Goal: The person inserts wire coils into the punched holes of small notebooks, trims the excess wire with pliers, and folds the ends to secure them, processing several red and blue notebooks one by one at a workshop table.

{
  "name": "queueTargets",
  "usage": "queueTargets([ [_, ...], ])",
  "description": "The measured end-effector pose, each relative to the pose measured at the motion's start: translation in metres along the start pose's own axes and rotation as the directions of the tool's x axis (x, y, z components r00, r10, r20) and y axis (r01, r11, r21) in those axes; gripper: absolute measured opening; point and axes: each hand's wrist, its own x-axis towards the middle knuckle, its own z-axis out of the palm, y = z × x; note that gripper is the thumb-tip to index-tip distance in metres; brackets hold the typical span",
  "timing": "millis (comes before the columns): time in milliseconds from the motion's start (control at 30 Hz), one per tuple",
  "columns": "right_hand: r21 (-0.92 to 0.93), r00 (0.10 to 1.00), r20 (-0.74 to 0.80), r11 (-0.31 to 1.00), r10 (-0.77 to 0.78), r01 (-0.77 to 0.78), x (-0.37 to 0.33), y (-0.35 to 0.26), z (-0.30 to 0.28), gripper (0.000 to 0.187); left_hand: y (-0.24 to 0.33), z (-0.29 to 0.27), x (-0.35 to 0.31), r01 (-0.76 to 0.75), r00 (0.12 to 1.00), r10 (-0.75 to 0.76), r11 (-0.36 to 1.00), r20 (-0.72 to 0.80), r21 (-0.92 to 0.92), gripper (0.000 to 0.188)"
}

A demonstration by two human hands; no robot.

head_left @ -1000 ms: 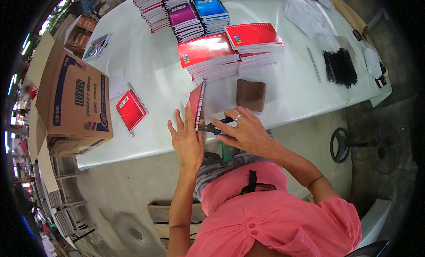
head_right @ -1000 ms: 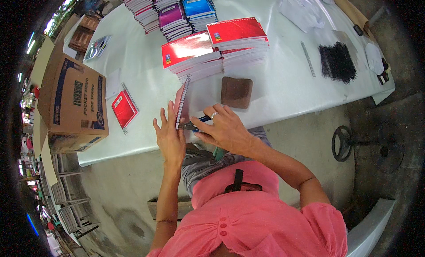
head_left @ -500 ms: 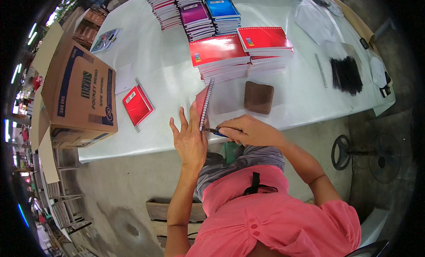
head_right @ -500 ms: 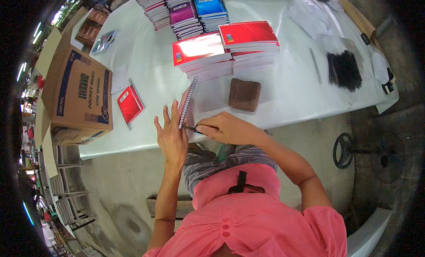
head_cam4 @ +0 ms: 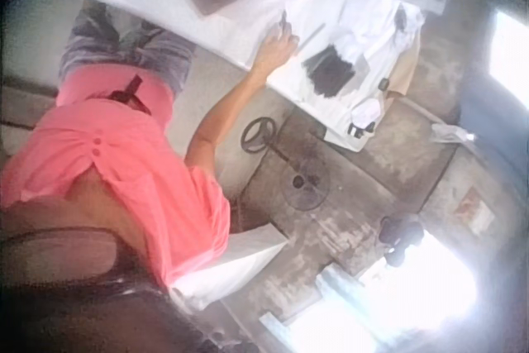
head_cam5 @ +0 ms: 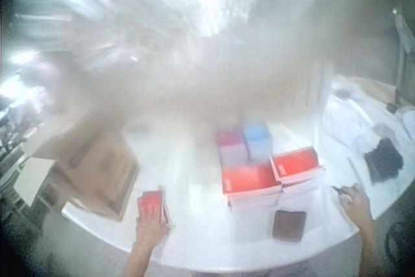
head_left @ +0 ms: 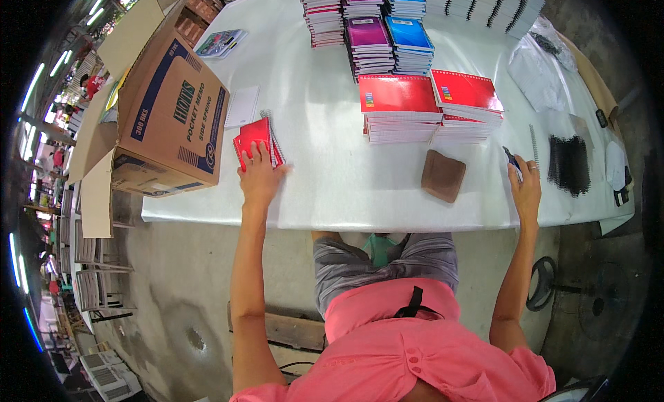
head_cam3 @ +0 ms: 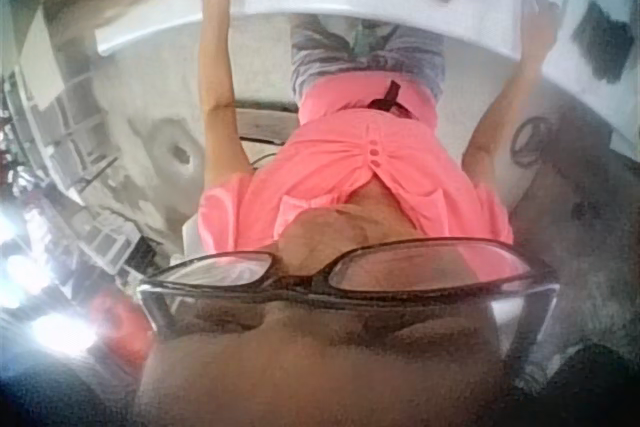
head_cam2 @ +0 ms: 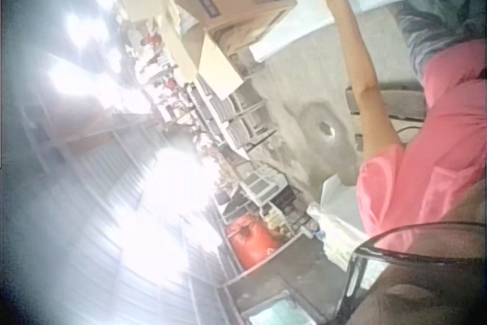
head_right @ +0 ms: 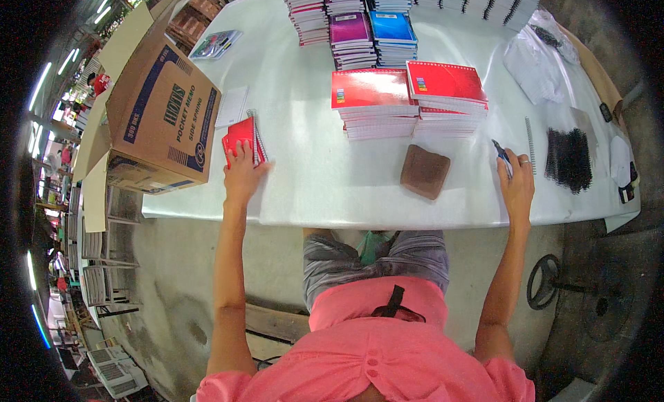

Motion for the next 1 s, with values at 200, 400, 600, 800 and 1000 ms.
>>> queueTargets([
  [200,0.370,0.989,0.051,0.923,-0.136,0.108,-0.012,0.020,-0.006,0.025,0.070,-0.008,0.011,-0.350,0.902,0.233,0.888,-0.364,-0.298,0.099],
  [400,0.506,0.281,0.850,0.544,-0.445,-0.670,-0.087,0.013,-0.004,0.033,0.167,-0.046,0.046,0.091,0.975,0.167,0.294,0.145,-0.951,0.118],
  [600,0.652,0.671,0.660,0.185,0.338,-0.735,-0.214,0.102,0.189,0.028,0.163,-0.042,0.065,0.313,0.877,0.247,0.355,0.411,-0.881,0.066],
  [800,0.710,0.667,0.576,0.114,0.472,-0.695,-0.157,0.058,0.276,0.026,0.141,-0.053,0.062,0.296,0.921,0.143,0.344,0.362,-0.891,0.050],
  [1000,0.629,0.686,0.538,0.308,0.491,-0.714,-0.145,0.062,0.281,0.023,0.117,-0.054,0.036,0.096,0.974,0.218,-0.130,0.066,-0.987,0.041],
])
